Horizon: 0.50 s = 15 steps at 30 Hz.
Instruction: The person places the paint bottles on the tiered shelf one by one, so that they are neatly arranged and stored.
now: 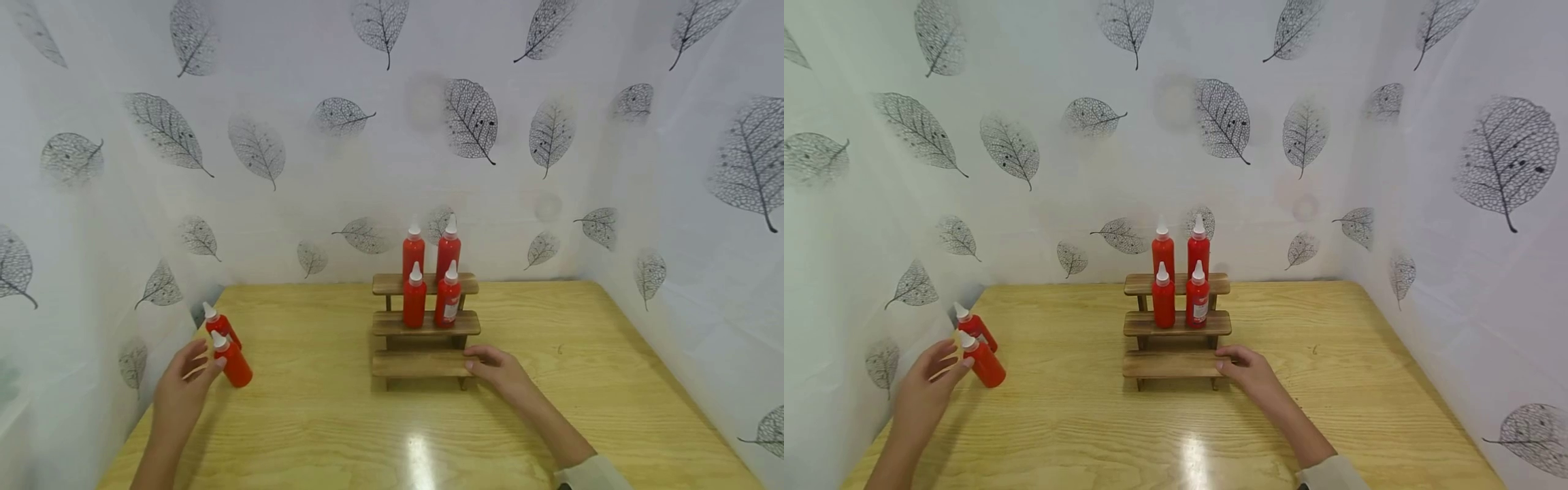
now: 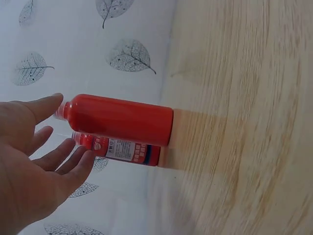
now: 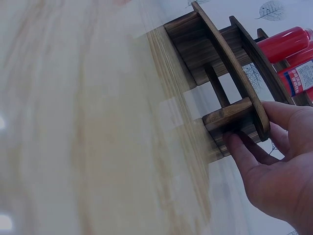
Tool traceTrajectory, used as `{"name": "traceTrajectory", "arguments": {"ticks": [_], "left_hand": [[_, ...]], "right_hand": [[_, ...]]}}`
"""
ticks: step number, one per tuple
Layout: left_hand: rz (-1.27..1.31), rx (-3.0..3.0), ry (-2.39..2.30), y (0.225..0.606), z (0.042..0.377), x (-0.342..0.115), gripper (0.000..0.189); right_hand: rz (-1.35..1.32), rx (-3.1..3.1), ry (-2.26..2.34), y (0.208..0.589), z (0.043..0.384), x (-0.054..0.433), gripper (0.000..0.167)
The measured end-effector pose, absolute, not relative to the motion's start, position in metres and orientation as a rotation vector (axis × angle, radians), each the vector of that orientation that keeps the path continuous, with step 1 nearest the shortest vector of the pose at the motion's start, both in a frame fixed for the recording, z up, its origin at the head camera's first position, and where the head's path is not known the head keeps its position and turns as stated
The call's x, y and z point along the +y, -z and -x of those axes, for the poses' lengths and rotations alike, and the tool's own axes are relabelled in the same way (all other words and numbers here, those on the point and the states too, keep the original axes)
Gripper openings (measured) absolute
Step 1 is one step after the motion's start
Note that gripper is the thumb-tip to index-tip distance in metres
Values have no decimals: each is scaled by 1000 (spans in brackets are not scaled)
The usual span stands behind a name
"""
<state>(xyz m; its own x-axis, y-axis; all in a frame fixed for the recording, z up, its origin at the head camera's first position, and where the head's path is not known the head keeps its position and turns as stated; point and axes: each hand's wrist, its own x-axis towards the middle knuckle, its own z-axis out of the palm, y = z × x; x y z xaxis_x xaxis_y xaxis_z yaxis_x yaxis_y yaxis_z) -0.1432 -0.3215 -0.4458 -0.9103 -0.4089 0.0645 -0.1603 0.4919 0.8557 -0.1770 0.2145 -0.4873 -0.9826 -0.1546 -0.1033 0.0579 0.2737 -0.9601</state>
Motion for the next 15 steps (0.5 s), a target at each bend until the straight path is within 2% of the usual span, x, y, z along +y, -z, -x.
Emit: {"name": "traceTrajectory", "arguments": {"ticks": [7,15], "left_hand": [[-361,-2514,1410,453,149,-324,67],[-471,-2511,1474,454,152,-320,68]], "right_hand": [[45,2374,1787,491,178,214,39],[45,2388,1784,492,179,214,38]]}}
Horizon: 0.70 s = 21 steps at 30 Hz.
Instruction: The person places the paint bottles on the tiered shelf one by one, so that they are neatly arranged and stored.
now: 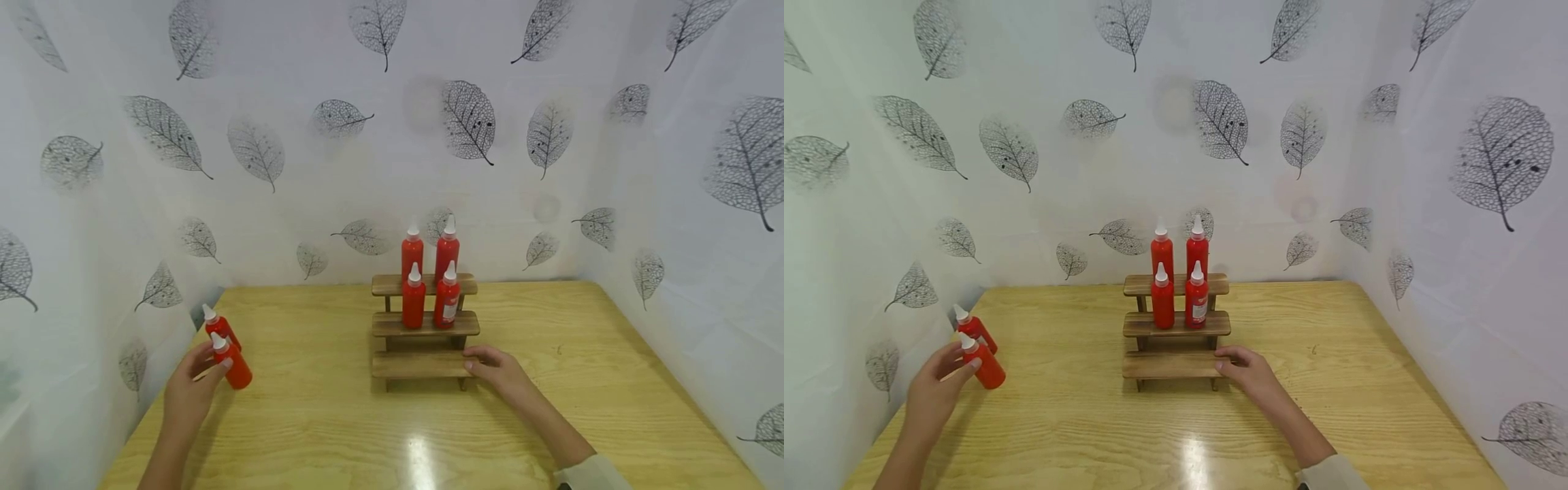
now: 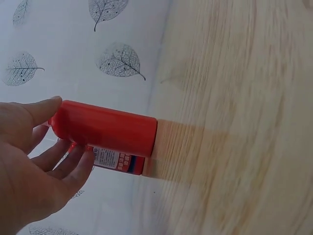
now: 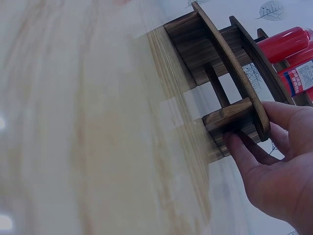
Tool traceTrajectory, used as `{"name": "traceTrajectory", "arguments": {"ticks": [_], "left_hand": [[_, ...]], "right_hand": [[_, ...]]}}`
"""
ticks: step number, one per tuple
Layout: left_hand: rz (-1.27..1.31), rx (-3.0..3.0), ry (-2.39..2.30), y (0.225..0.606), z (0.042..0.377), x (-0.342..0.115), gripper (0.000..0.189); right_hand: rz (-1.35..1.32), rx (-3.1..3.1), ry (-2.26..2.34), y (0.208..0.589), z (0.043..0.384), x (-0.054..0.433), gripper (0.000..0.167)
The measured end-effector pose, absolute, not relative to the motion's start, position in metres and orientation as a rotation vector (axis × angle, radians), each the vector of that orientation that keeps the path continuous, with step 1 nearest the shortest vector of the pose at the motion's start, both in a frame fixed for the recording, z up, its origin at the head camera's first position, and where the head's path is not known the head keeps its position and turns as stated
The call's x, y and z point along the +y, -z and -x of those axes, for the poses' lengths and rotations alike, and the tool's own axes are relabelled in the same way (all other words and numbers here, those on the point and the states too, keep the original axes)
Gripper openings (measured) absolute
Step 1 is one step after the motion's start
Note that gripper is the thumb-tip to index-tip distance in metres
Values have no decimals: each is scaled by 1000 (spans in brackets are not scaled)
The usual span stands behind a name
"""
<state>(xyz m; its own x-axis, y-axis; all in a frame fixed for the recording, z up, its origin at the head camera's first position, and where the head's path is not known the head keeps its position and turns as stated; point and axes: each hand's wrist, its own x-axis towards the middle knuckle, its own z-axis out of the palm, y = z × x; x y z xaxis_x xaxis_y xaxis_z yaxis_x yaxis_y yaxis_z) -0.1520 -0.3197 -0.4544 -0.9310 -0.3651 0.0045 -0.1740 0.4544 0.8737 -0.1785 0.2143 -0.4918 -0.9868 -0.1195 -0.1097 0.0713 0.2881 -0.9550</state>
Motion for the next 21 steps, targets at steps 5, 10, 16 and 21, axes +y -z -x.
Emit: {"name": "traceTrajectory", "arguments": {"ticks": [5,10,16,21], "left_hand": [[-434,-2512,1480,455,154,-319,70],[-419,-2536,1512,456,157,-318,71],[-471,-2512,1504,457,159,-317,70],[-486,-2425,1518,454,159,-310,65]], "right_hand": [[63,2390,1792,492,178,214,38],[76,2401,1788,490,178,215,39],[74,2387,1782,491,177,215,40],[59,2378,1779,491,178,215,40]]}}
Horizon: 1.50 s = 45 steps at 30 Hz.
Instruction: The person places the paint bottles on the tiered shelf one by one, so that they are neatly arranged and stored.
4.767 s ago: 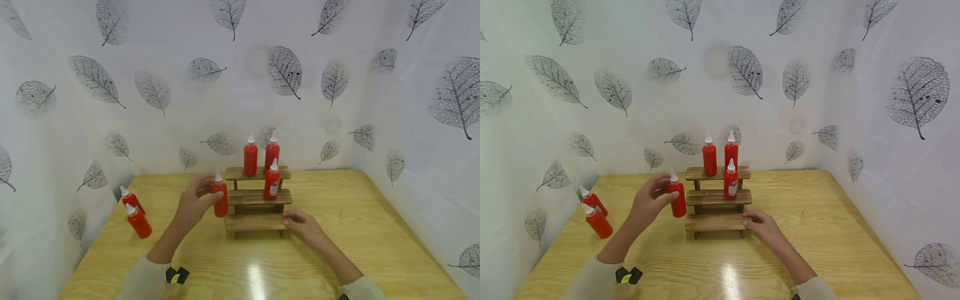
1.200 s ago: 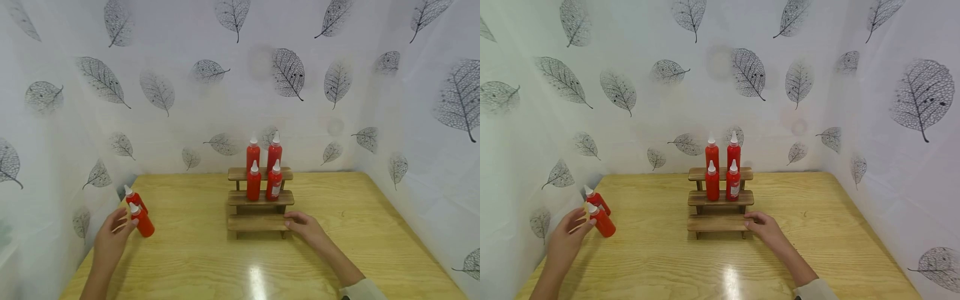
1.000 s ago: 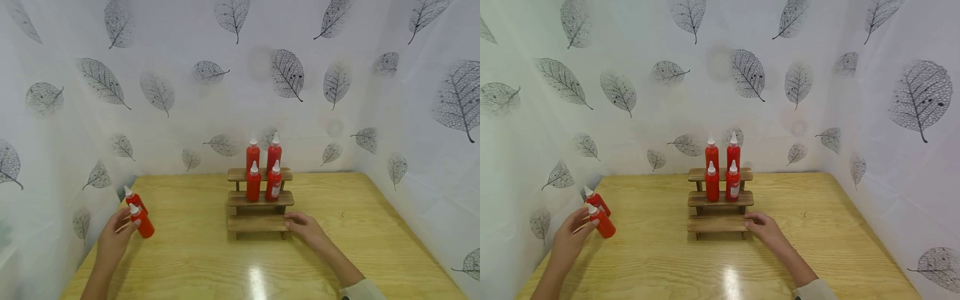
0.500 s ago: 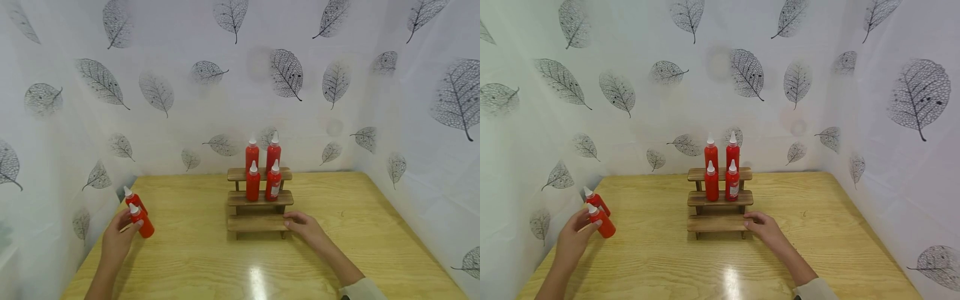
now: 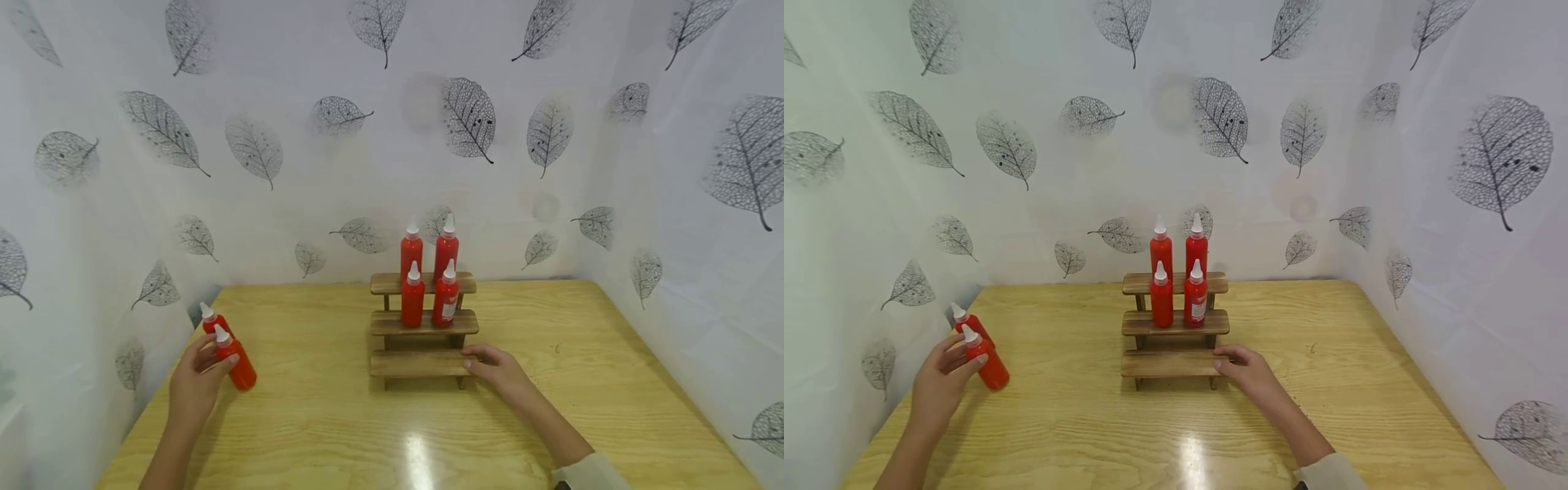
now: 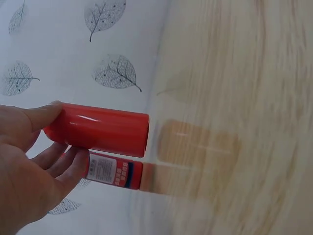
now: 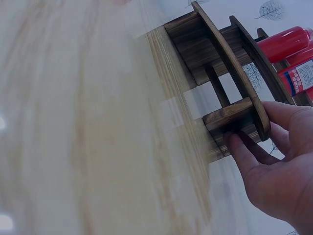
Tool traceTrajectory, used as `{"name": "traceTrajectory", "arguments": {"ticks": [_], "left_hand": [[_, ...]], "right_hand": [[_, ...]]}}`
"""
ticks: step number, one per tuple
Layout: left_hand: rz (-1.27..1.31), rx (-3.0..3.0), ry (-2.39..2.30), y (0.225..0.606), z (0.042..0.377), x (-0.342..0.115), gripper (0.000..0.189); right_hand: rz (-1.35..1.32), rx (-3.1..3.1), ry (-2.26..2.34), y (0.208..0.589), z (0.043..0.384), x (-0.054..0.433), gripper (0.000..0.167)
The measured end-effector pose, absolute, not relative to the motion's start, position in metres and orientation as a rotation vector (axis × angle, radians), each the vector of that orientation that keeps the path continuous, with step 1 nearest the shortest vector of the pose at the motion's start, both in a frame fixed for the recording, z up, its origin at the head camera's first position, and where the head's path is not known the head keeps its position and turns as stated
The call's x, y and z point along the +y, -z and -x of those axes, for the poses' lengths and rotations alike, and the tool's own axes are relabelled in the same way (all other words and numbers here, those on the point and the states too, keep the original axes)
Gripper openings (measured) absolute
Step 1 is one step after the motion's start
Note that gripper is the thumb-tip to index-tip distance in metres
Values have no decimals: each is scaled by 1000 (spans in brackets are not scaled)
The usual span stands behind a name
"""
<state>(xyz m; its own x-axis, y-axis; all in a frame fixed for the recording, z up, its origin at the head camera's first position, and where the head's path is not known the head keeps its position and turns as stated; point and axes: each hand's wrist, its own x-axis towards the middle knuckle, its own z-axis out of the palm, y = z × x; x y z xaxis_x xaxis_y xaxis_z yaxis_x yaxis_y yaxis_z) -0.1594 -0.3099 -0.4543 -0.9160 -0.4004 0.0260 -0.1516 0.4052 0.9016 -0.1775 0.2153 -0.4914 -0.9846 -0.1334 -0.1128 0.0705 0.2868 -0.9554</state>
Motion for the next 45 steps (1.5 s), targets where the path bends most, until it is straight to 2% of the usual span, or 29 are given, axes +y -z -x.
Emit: {"name": "traceTrajectory", "arguments": {"ticks": [20,45], "left_hand": [[-59,-2455,1589,413,149,-236,60],[467,-2300,1842,414,172,-109,47]], "right_hand": [[64,2368,1792,491,179,213,40],[152,2297,1773,494,182,228,42]]}}
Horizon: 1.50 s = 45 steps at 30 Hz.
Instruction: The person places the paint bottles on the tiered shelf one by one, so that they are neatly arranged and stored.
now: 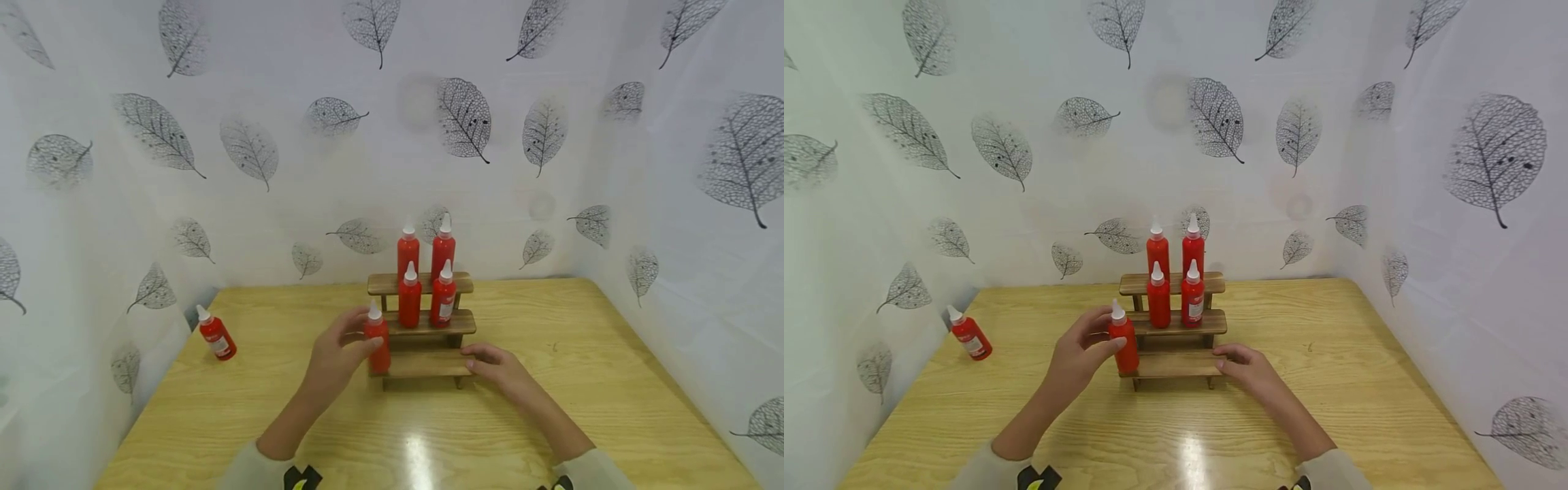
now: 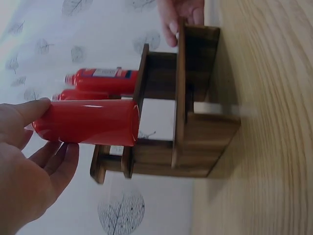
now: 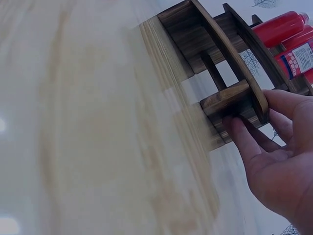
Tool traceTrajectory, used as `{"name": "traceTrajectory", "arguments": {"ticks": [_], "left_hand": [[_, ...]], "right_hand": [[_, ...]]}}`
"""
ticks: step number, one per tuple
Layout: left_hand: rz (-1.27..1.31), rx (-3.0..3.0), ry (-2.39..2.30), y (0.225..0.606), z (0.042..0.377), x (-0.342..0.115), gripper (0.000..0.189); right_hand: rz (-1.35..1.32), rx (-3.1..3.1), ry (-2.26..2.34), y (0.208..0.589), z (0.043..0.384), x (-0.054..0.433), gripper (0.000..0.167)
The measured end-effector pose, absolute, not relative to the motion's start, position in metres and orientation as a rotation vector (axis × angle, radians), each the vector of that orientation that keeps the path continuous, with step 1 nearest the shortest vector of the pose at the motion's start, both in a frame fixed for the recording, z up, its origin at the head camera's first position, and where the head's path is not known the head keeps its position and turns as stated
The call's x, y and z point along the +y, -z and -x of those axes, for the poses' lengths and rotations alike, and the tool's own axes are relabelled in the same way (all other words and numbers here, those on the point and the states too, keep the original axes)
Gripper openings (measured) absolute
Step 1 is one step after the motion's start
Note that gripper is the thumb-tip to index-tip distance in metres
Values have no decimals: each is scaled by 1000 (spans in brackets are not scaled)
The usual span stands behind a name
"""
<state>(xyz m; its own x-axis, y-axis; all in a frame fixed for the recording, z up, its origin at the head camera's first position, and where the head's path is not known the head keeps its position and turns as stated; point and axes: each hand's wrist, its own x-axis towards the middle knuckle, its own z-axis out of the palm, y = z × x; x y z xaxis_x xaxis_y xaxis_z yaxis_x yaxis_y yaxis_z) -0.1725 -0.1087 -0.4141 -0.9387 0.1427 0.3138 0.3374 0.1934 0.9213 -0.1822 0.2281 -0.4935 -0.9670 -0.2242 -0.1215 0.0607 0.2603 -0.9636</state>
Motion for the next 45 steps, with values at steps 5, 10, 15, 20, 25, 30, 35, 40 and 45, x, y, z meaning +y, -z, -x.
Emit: {"name": "traceTrajectory", "arguments": {"ticks": [5,10,15,20,25,30,35,40,45], "left_hand": [[538,-2318,1847,414,179,-84,50],[594,-2371,1830,417,185,-62,50],[705,-2352,1787,421,190,-44,49],[712,-2374,1780,425,192,-29,48],[717,-2397,1803,431,194,-20,46],[766,-2385,1836,437,196,-12,44],[785,-2372,1819,438,196,-9,45],[775,-2380,1813,439,195,-11,48],[770,-2349,1833,436,191,-21,49]], "right_hand": [[161,2278,1765,493,183,232,44],[171,2270,1773,493,183,234,44],[173,2262,1781,495,183,235,43],[173,2259,1775,496,184,236,43],[158,2251,1765,497,184,236,43],[138,2260,1754,496,184,235,43],[119,2272,1743,494,184,234,43],[130,2272,1727,493,185,234,44],[125,2265,1733,493,185,234,43]]}}
